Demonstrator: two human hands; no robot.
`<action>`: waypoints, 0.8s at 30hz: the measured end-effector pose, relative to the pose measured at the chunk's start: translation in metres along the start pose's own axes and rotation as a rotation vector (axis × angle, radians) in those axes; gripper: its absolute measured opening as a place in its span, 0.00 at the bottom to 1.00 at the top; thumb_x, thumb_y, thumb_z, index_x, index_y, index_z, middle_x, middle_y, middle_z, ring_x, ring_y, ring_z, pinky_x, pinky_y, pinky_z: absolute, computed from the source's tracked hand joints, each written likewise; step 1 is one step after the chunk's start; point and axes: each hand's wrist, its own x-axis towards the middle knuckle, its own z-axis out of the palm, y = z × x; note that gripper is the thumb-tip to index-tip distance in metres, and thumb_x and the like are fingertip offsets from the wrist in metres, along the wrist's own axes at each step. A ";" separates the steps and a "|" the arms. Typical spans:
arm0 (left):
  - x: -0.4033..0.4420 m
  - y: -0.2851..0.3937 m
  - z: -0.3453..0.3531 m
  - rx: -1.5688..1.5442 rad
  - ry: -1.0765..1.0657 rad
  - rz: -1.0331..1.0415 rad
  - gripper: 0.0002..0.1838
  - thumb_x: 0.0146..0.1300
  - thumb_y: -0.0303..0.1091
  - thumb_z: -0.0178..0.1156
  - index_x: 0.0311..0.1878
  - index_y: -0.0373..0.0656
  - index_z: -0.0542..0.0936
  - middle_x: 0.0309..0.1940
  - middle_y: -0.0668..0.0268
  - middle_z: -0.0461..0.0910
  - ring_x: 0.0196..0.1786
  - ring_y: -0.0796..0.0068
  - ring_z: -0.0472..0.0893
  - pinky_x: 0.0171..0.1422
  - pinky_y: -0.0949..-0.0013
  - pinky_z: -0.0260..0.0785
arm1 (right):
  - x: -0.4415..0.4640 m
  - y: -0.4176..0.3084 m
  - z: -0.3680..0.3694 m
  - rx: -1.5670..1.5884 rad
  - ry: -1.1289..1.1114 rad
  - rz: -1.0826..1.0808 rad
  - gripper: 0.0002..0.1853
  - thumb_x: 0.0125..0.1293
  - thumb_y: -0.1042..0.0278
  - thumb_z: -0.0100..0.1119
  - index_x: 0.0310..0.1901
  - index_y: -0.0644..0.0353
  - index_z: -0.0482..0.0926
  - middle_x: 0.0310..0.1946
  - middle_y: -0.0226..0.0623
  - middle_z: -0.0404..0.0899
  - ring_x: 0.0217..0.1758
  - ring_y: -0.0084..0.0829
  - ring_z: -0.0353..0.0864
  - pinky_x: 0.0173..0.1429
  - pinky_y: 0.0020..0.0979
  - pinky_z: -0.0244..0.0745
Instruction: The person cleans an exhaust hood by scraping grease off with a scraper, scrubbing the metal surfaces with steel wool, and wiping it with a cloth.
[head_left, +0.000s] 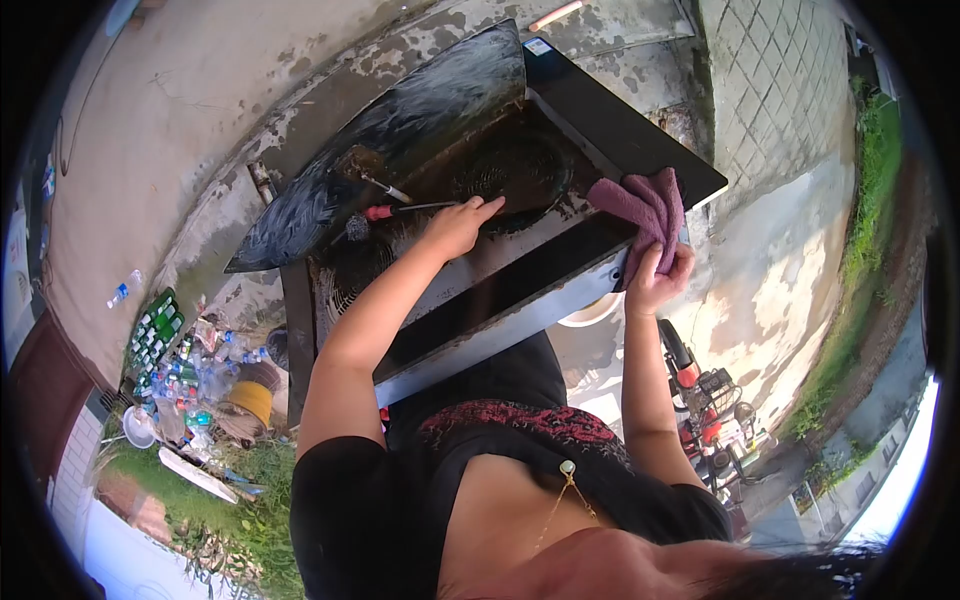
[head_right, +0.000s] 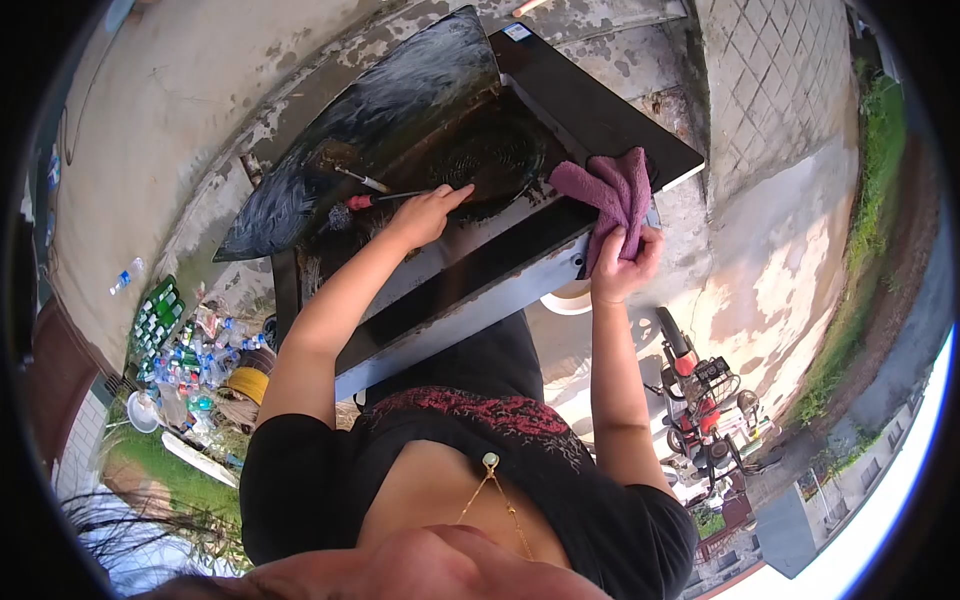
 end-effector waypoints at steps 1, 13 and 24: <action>-0.001 0.003 0.004 0.039 -0.037 0.023 0.36 0.51 0.17 0.46 0.67 0.51 0.59 0.49 0.57 0.69 0.46 0.52 0.75 0.47 0.56 0.68 | 0.002 0.001 -0.002 -0.003 -0.026 -0.004 0.07 0.54 0.76 0.56 0.31 0.64 0.68 0.26 0.34 0.66 0.31 0.26 0.65 0.40 0.25 0.63; -0.307 -0.032 -0.018 0.082 0.592 -0.839 0.31 0.55 0.23 0.50 0.65 0.50 0.61 0.49 0.54 0.71 0.46 0.49 0.75 0.47 0.54 0.69 | 0.065 -0.070 0.014 -0.751 -0.813 -0.363 0.28 0.53 0.54 0.62 0.56 0.50 0.70 0.61 0.45 0.63 0.62 0.46 0.62 0.63 0.46 0.59; -0.434 -0.067 0.086 -0.085 1.368 -1.503 0.26 0.61 0.41 0.54 0.59 0.36 0.68 0.45 0.50 0.77 0.45 0.55 0.79 0.44 0.58 0.73 | -0.006 -0.108 0.094 -0.294 -1.348 -0.173 0.08 0.58 0.70 0.51 0.34 0.67 0.75 0.31 0.56 0.76 0.41 0.55 0.75 0.43 0.44 0.71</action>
